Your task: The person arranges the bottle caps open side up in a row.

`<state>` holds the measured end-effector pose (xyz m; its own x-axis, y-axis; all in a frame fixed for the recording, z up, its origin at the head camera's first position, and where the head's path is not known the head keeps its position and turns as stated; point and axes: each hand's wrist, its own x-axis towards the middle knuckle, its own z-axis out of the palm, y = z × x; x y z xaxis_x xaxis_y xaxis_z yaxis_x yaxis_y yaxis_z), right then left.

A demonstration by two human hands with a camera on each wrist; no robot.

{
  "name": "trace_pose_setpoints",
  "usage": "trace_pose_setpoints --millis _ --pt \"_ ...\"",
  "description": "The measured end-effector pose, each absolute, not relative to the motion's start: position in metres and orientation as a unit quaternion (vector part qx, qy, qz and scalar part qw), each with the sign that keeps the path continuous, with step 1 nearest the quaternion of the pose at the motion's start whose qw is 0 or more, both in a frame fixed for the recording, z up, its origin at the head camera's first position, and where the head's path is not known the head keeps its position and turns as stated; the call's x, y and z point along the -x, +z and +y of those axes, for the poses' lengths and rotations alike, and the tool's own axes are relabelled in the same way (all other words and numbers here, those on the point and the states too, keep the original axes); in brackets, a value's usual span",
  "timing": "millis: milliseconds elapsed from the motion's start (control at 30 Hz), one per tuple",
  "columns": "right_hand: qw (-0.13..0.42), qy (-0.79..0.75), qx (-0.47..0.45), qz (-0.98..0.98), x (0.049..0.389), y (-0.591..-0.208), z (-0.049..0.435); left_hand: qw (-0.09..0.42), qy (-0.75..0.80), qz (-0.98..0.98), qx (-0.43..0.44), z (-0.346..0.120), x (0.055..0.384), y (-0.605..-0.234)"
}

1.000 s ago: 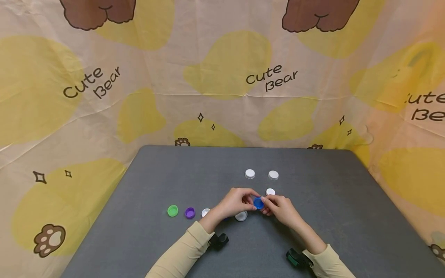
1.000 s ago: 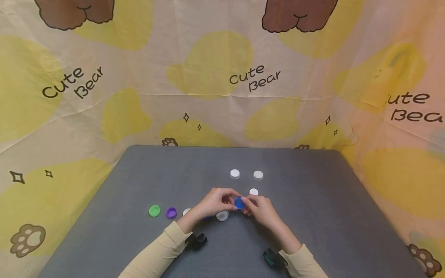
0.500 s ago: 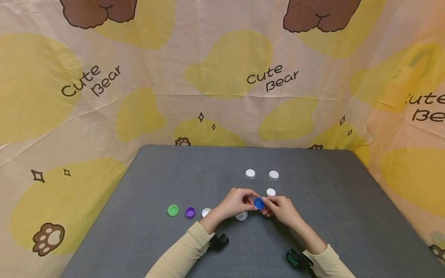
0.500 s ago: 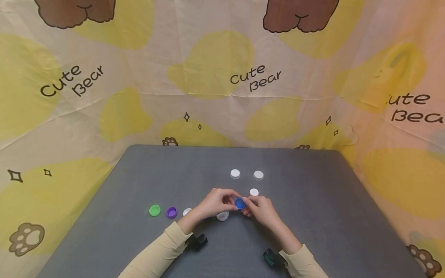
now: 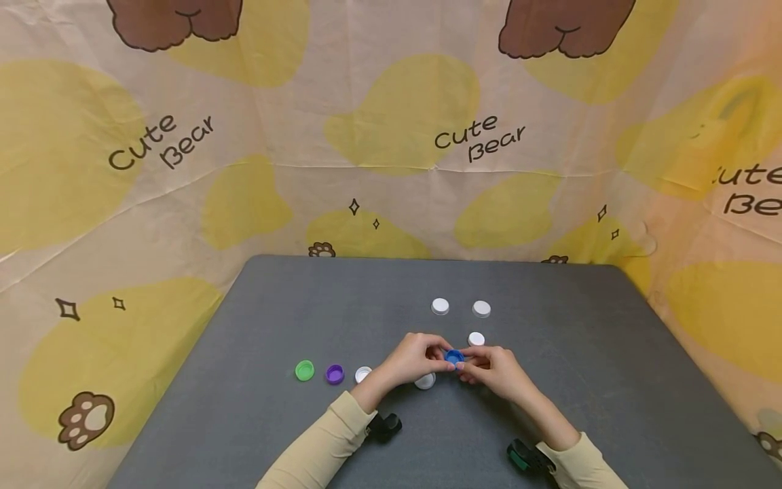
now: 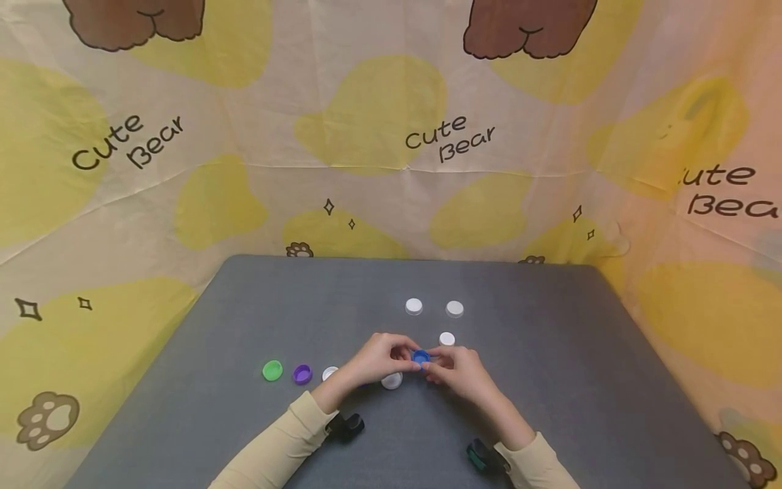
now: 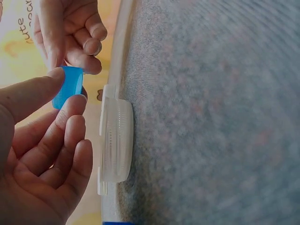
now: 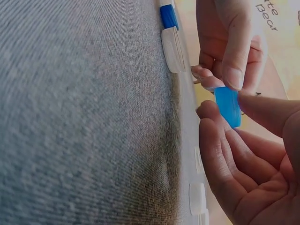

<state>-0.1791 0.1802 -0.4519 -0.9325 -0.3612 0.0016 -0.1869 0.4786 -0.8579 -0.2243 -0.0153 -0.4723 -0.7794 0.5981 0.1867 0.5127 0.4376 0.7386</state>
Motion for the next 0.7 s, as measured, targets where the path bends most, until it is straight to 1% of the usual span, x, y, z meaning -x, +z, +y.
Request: trace_pose_setpoints --millis 100,433,700 --pt "0.083 -0.458 0.168 0.869 0.184 -0.465 0.185 0.056 0.413 0.848 -0.328 -0.016 0.224 -0.471" --pt "0.053 -0.419 0.183 0.888 0.184 -0.466 0.187 0.061 0.399 0.846 -0.348 -0.017 0.223 -0.472" --pt "0.041 -0.401 0.188 0.896 0.185 -0.468 0.19 0.047 0.377 0.848 -0.369 -0.017 0.223 -0.474"
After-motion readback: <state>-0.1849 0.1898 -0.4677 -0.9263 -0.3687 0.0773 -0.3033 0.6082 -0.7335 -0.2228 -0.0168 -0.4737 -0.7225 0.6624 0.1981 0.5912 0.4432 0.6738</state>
